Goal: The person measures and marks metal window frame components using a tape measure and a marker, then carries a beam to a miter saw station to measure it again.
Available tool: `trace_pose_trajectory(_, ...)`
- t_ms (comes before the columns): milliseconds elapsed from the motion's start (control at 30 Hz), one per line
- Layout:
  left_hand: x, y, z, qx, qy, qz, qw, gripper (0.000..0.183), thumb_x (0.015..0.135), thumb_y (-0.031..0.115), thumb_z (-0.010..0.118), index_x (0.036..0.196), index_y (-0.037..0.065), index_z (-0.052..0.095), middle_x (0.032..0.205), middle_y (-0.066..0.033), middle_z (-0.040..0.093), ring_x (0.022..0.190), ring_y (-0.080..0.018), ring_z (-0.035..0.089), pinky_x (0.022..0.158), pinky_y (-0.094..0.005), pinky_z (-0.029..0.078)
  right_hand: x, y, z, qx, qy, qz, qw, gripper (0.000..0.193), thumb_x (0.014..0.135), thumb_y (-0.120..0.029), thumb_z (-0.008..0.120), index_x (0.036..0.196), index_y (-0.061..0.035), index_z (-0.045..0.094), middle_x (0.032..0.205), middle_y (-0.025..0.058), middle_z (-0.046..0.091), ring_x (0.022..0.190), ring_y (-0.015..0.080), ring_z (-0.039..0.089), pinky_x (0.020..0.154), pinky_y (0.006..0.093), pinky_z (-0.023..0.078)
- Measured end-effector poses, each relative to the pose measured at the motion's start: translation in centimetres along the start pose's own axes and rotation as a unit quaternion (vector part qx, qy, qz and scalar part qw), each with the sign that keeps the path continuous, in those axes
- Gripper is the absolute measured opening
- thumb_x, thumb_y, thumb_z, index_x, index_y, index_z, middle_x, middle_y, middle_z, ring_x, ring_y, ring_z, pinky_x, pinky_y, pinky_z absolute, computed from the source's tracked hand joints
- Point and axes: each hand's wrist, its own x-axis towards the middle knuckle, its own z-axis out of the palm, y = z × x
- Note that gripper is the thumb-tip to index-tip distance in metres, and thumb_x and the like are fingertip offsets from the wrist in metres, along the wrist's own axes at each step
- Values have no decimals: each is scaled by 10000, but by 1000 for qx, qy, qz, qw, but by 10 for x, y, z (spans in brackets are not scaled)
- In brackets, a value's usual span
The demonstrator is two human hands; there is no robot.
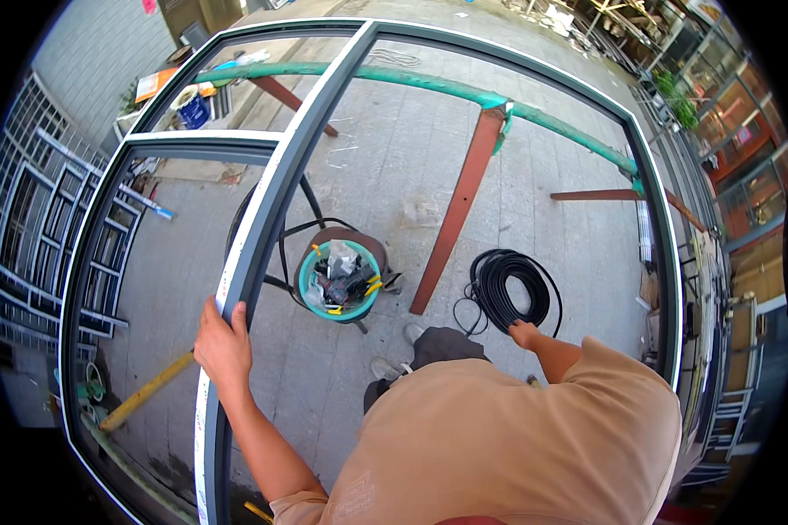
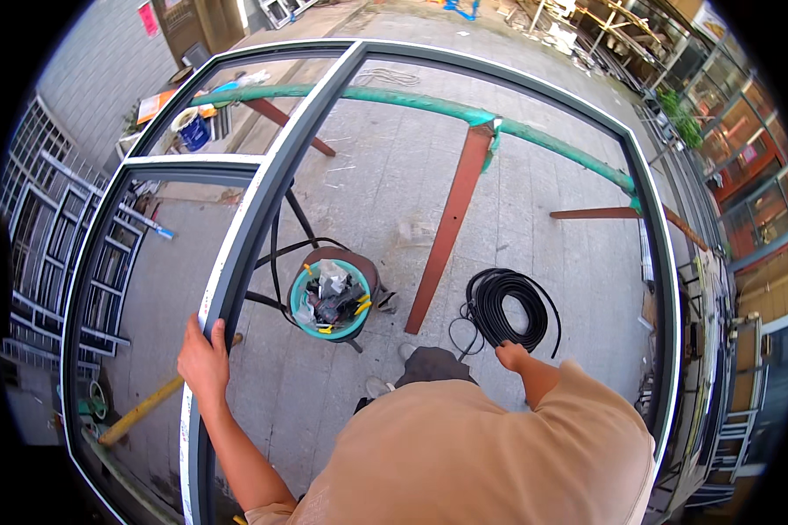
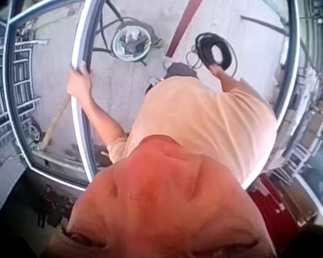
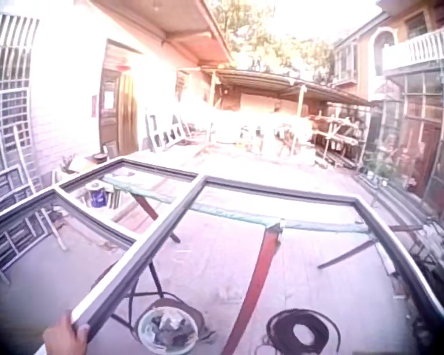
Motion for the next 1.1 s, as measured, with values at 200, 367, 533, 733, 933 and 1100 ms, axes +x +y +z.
trace_pose_trajectory(200,-6,4,-1,1,2,17,1000,468,1019,403,640,1302,32,603,1177,-239,711,1034,-480,682,853,-561,532,-91,24,57,84,-14,29,996,389,947,-257,510,1214,-48,701,1430,237,597,1225,510,596,1093,528,472)
trace_pose_trajectory(367,-5,-9,9,37,34,10,999,535,960,444,710,1289,38,596,1183,-227,710,1049,-473,682,865,-549,540,-113,-2,43,223,52,6,973,391,942,-295,518,1174,-35,694,1168,226,722,1111,431,666,961,498,517)
trace_pose_trajectory(533,-3,13,7,94,16,-23,995,661,862,433,809,1351,47,588,1196,-227,711,1097,-455,676,913,-539,538,-88,32,46,281,3,20,960,439,933,-337,510,1250,-95,692,1365,254,634,1210,489,588,1055,538,471)
trace_pose_trajectory(733,-22,-7,47,151,148,73,975,735,820,22,732,1512,25,484,1349,-214,603,1201,-413,616,1027,-477,504,-71,88,38,293,36,68,953,488,930,-381,518,1264,-58,665,1252,292,681,1171,506,614,1021,541,483)
trace_pose_trajectory(933,-1,-37,72,336,118,66,932,597,977,-10,504,1568,-4,412,1518,-211,553,1381,-344,563,1101,-395,510,-70,167,42,323,78,81,940,460,940,-382,507,1179,-29,681,1201,269,706,1139,474,640,986,506,494)
trace_pose_trajectory(1100,2,-56,77,428,54,-6,902,529,1038,20,418,1565,-11,413,1491,-204,585,1328,-314,621,1043,-343,555,-45,221,104,453,59,200,867,386,949,-349,509,1087,-33,682,997,188,714,899,341,672,785,449,525)
